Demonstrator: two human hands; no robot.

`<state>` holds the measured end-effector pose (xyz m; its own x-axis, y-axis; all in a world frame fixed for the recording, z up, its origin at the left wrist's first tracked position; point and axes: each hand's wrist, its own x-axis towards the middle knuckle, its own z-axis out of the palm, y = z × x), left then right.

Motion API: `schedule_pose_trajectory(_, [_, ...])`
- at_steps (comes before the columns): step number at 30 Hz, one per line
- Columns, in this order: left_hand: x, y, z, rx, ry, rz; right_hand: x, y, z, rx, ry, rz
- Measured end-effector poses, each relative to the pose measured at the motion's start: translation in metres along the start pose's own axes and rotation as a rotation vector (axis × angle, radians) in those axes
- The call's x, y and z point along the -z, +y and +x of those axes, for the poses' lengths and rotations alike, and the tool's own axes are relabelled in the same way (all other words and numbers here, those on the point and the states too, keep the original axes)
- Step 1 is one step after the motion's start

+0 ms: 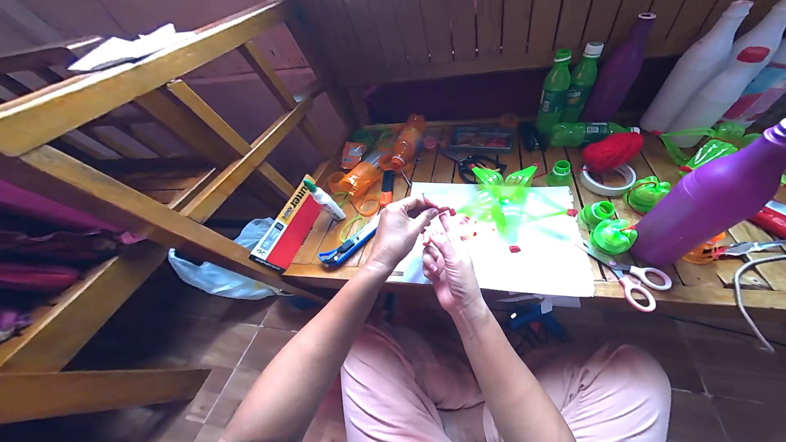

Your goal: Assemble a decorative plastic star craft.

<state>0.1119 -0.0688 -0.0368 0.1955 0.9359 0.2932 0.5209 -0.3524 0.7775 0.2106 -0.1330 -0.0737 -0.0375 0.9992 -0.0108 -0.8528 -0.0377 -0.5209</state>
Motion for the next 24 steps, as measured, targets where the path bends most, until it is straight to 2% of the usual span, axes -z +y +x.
schedule_pose_trajectory(24, [-0.0003,-0.0043,-0.0003,0.031,0.018,-0.049,-0.0002,0.0011,0.0014,-0.004,-0.01,-0.01])
